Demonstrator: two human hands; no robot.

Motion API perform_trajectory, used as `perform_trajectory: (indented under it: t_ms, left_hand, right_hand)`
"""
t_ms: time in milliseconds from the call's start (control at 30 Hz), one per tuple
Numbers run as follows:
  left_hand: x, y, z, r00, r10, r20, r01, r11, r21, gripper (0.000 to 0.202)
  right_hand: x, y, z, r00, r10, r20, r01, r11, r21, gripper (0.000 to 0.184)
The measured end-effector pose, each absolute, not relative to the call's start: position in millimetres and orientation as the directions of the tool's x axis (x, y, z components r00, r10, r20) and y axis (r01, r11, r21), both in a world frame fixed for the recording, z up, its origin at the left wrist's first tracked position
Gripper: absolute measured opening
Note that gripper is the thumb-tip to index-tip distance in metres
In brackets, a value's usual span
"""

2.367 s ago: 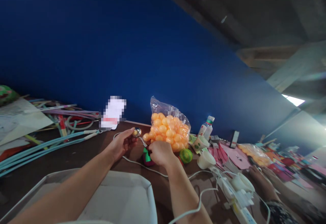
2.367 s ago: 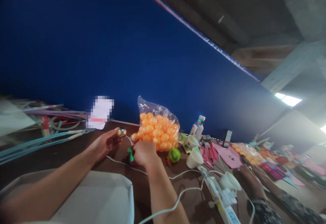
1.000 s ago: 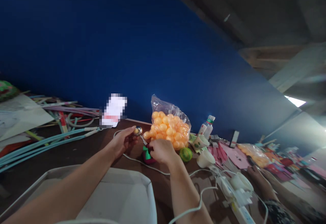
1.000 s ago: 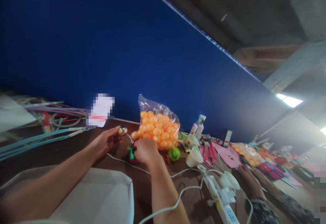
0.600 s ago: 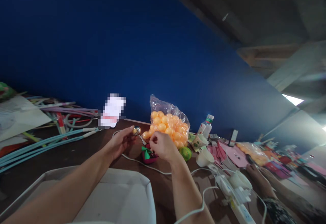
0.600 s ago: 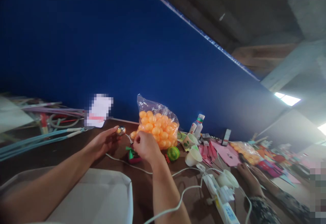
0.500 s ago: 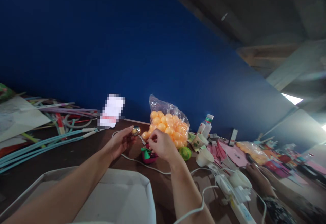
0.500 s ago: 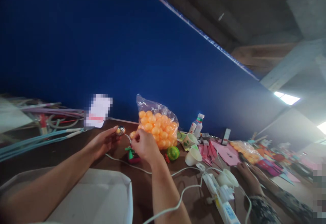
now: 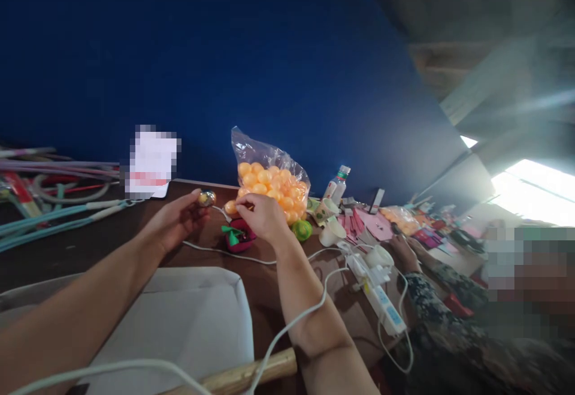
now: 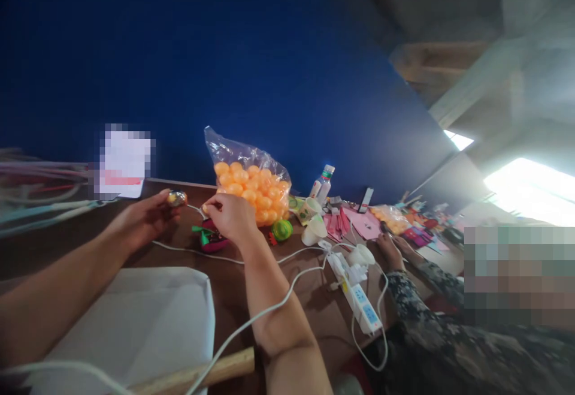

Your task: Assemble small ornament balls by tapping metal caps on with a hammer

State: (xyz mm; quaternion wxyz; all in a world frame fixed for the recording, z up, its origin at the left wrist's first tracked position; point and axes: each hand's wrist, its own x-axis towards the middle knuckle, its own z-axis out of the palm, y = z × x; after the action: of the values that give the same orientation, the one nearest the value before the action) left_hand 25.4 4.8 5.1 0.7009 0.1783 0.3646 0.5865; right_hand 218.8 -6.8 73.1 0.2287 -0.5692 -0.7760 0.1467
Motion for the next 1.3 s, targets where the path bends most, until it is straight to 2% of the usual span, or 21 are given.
perform_trajectory:
  t_ms: [133,233,300,400,467,567,700,1000,1300]
  left_hand:
    - [26,4,8,-0.044,0.949,-0.312,-0.723,0.185,0.666,0.02]
    - [26,5,8,-0.121,0.942,-0.314,-0.748,0.121,0.653,0.019]
    - [26,7,8,-0.153,0.936,-0.316,-0.759,0.093,0.644,0.018]
    - [25,8,7,-0.168,0.932,-0.32,-0.77,0.079,0.633,0.018]
    - [24,9,6,-0.166,0.931,-0.324,-0.777,0.079,0.624,0.018]
    - [24,9,6,-0.177,0.928,-0.327,-0.78,0.07,0.621,0.02]
    - [26,7,7,-0.185,0.934,-0.304,-0.779,0.049,0.625,0.018]
    - [26,11,7,-0.164,0.921,-0.354,-0.796,0.089,0.599,0.019]
    - [27,12,3,-0.172,0.918,-0.357,-0.797,0.084,0.598,0.017]
  right_hand:
    - [204,-5,60,-0.333,0.918,0.216,0.815,0.396,-0.423,0.018]
    - [189,-6,54,-0.459,0.866,0.196,0.825,0.498,-0.269,0.022]
    - [179,-7,56,-0.515,0.85,0.111,0.84,0.526,-0.136,0.024]
    - [166,-9,65,-0.565,0.82,-0.088,0.821,0.57,0.032,0.022]
    - [159,-11,70,-0.582,0.79,-0.194,0.787,0.607,0.109,0.019]
    - [149,-13,66,-0.583,0.765,-0.274,0.748,0.637,0.187,0.018]
    - [144,-14,53,-0.587,0.746,-0.315,0.731,0.655,0.19,0.018]
    - [145,-16,52,-0.563,0.738,-0.372,0.742,0.65,0.167,0.02]
    - [150,-12,48,-0.575,0.755,-0.315,0.742,0.644,0.188,0.02]
